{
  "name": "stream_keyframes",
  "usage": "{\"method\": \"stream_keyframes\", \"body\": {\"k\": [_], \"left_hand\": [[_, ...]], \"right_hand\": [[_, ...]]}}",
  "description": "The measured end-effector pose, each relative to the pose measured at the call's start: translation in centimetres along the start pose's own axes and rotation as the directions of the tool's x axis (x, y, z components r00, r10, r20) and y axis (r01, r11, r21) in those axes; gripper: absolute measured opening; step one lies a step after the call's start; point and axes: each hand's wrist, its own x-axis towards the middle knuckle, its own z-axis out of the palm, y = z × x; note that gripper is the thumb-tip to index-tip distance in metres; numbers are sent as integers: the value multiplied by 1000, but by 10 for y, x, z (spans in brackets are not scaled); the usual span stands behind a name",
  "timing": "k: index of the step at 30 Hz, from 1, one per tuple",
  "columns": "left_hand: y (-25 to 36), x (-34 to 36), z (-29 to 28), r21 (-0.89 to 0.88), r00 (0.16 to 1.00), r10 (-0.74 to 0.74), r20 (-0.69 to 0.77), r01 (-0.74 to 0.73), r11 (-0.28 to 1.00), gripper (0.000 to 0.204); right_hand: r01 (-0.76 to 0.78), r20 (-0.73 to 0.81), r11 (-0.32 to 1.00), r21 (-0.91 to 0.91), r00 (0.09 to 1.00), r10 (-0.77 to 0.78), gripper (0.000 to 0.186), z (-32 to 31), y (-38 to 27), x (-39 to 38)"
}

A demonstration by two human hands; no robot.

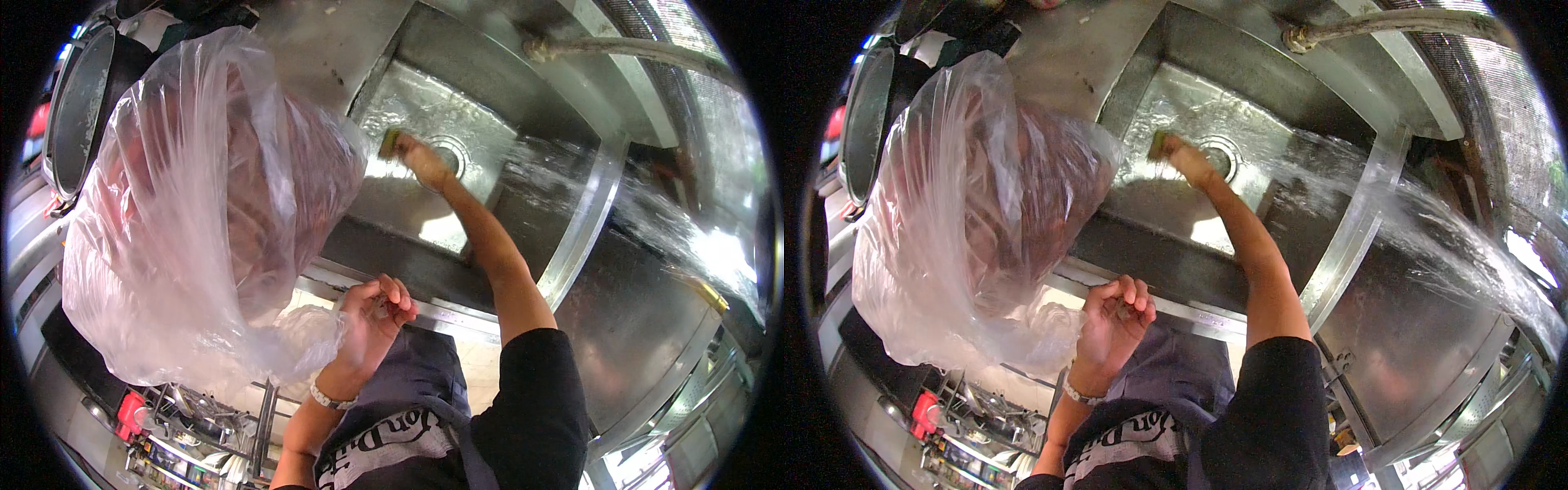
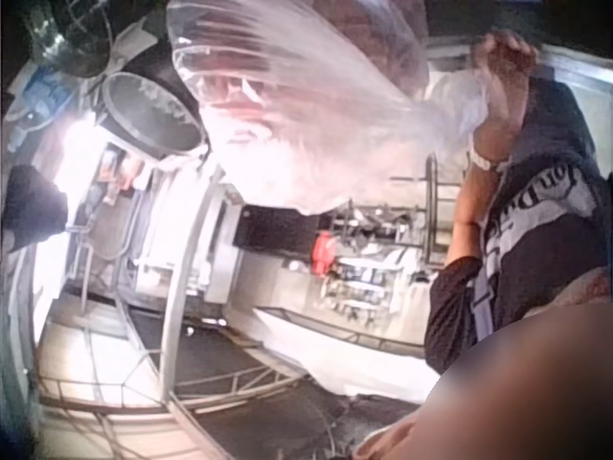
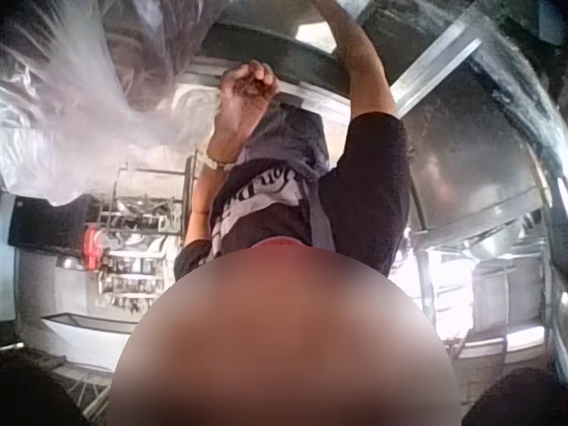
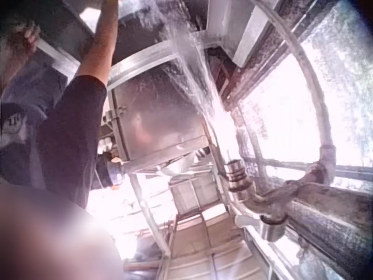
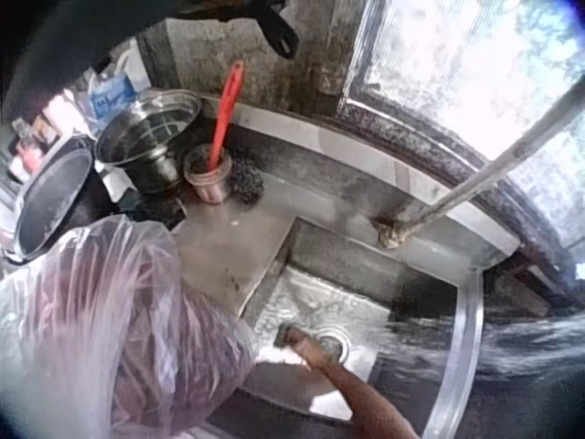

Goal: The person carries a plastic bag of raw meat to a sink, cleans the sink with a sponge and water, and then empties the meat from the bag into the sink.

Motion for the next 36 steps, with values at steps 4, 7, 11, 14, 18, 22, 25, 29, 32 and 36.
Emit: {"method": "stream_keyframes", "body": {"k": [4,7,11,14,18,22,25,29,32,36], "left_hand": [[-1,0,1,-17,1000,6,-8,-6,1000,21],[-1,-2,3,-5,1000,-9,16,9,1000,21],[-1,-7,4,20,1000,4,27,-5,1000,23],[-2,-8,4,15,999,12,38,-13,1000,24],[-5,-7,0,9,999,-20,40,19,1000,24],[-2,-10,-2,5,999,-6,42,6,1000,25],[0,-12,-4,-12,998,24,52,-24,1000,25],[-2,-11,-5,-2,997,44,57,-44,999,25],[-6,-9,-6,0,1000,-7,-17,7,1000,25],[-7,-11,-5,11,1000,-5,7,5,1000,24]], "right_hand": [[238,-408,971,15,888,-211,19,11,10,38],[308,-124,894,-325,923,-363,29,68,21,20],[310,44,900,-308,949,-312,28,80,46,-66],[318,136,946,-58,942,-308,25,32,48,-75],[105,-246,913,-394,945,-215,24,2,26,-12],[282,-62,941,-188,953,-298,25,48,21,-32],[115,-34,992,-43,993,-116,27,57,34,-80],[-63,-167,996,-64,985,52,24,15,28,-58],[293,-264,851,-436,862,-432,25,20,-4,16],[408,-81,897,-171,901,-425,33,93,-18,25]]}}
